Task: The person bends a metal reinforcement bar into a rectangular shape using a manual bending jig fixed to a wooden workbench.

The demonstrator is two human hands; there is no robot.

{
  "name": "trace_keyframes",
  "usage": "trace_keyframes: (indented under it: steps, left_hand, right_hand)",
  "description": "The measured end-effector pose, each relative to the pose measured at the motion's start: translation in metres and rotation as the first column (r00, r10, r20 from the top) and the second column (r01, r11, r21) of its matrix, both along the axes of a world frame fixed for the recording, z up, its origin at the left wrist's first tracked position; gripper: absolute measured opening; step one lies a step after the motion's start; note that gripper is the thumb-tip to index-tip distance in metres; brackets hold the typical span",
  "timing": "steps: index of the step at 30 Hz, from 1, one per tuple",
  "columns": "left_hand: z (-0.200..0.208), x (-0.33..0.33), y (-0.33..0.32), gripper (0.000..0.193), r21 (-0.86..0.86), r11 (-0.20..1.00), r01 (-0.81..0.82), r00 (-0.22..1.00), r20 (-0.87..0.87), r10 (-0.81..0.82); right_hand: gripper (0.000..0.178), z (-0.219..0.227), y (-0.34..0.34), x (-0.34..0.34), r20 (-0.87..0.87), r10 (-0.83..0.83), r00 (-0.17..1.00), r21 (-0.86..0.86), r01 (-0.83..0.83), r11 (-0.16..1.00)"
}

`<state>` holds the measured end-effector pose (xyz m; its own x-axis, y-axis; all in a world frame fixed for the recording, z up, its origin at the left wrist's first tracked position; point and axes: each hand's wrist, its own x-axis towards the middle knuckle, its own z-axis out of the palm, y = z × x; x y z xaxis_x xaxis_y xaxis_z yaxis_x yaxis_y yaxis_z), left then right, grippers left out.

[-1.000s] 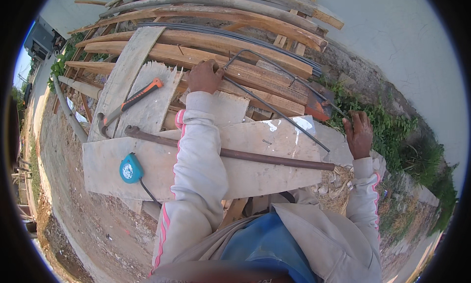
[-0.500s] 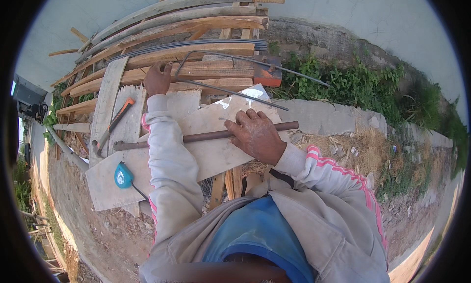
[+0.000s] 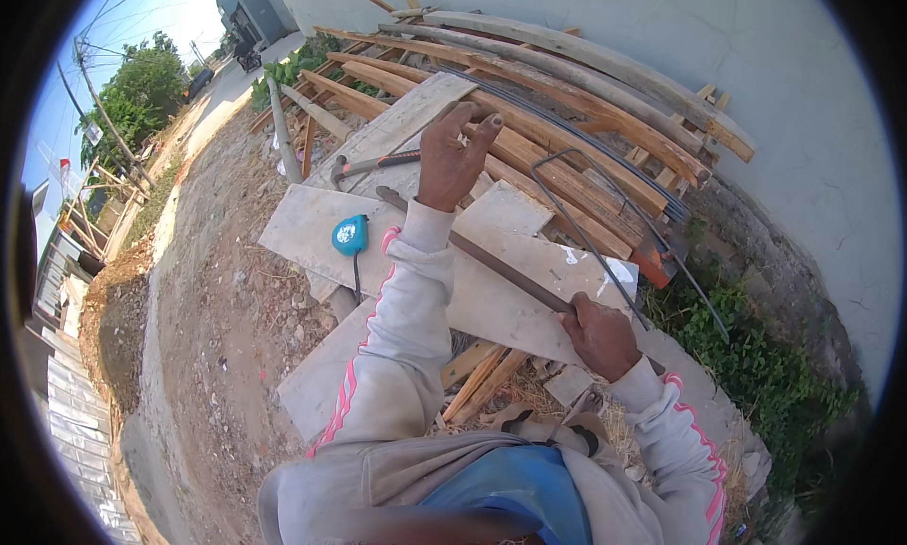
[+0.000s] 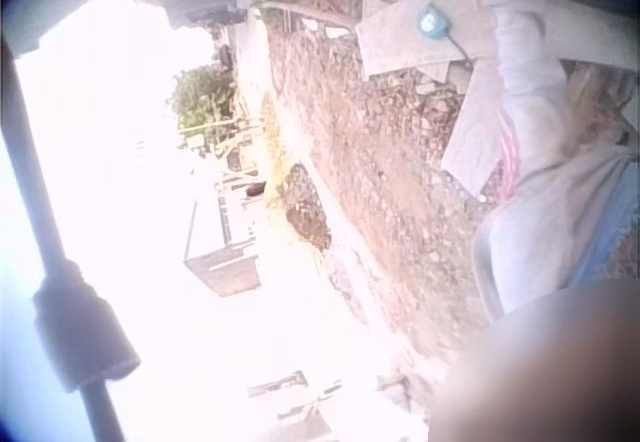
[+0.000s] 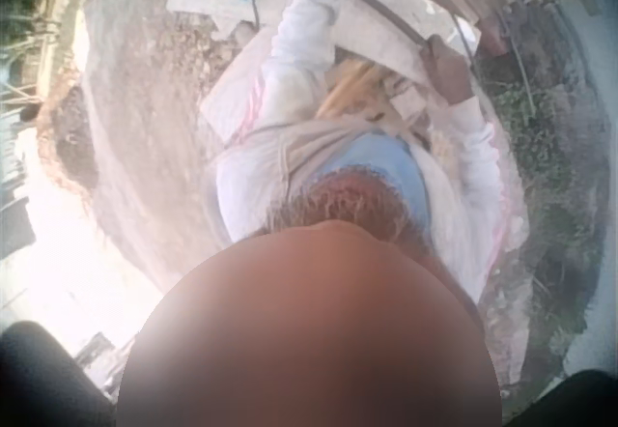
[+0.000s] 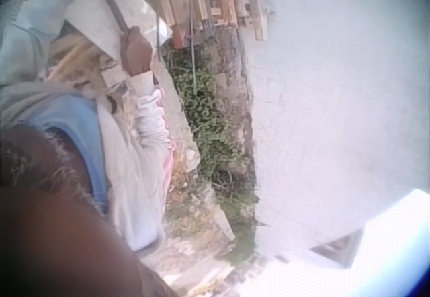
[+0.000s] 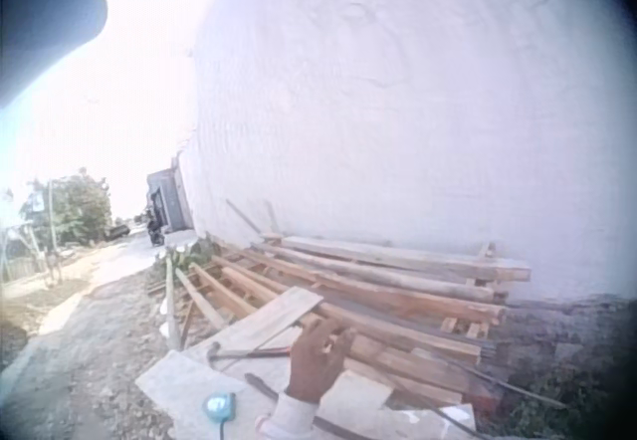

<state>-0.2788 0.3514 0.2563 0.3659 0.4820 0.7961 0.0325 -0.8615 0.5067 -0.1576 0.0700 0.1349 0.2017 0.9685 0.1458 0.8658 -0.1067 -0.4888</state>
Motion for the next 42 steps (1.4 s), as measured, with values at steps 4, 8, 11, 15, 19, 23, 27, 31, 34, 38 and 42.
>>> trace_keyframes:
  steps: [4,8,11,15,19,23,27,31,34,38,42]
  left_hand:
    - [0.007,-0.035,-0.028,0.027,-0.022,0.991,-0.133,0.948,0.288,0.134]
    - [-0.015,-0.033,-0.010,0.027,-0.223,0.952,-0.209,0.876,0.390,0.283]
    - [-0.052,0.006,0.025,0.035,-0.345,0.885,-0.312,0.945,-0.014,0.328]
    - [-0.109,0.077,0.058,0.045,-0.109,0.858,-0.502,0.698,-0.638,0.327]
    - [-0.149,0.126,0.064,0.047,0.098,0.867,-0.489,0.546,-0.740,0.392]
    - [-0.167,0.165,0.065,0.042,0.222,0.833,-0.507,0.427,-0.774,0.466]
    - [-0.176,0.182,0.074,0.034,0.272,0.812,-0.516,0.396,-0.765,0.508]
    - [-0.188,0.181,0.085,0.026,0.288,0.818,-0.499,0.471,-0.702,0.534]
    - [-0.192,0.180,0.094,0.027,0.320,0.809,-0.494,0.457,-0.696,0.554]
    - [-0.191,0.181,0.097,0.027,0.288,0.821,-0.494,0.465,-0.710,0.529]
    - [-0.189,0.182,0.093,0.028,0.320,0.826,-0.464,0.442,-0.724,0.529]
  right_hand:
    - [0.033,0.000,-0.050,0.029,-0.393,-0.045,0.919,-0.018,0.041,0.999]
    - [0.039,0.006,-0.100,0.066,-0.581,-0.159,0.799,0.008,0.200,0.980]
    - [0.043,0.004,-0.150,0.097,-0.569,-0.249,0.784,0.055,0.338,0.940]
    - [0.042,-0.019,-0.199,0.135,-0.688,-0.261,0.677,0.130,0.468,0.874]
    - [0.037,-0.042,-0.230,0.157,-0.727,-0.312,0.611,0.176,0.606,0.776]
    - [0.038,-0.056,-0.253,0.167,-0.651,-0.482,0.587,0.159,0.726,0.669]
    - [0.038,-0.058,-0.274,0.180,-0.729,-0.502,0.466,0.051,0.768,0.638]
    - [0.039,-0.057,-0.284,0.192,-0.758,-0.496,0.423,0.028,0.781,0.624]
    - [0.038,-0.059,-0.288,0.198,-0.770,-0.484,0.415,0.010,0.766,0.643]
    - [0.038,-0.065,-0.292,0.210,-0.729,-0.479,0.489,0.030,0.722,0.691]
    - [0.039,-0.070,-0.294,0.222,-0.669,-0.495,0.554,0.020,0.680,0.733]
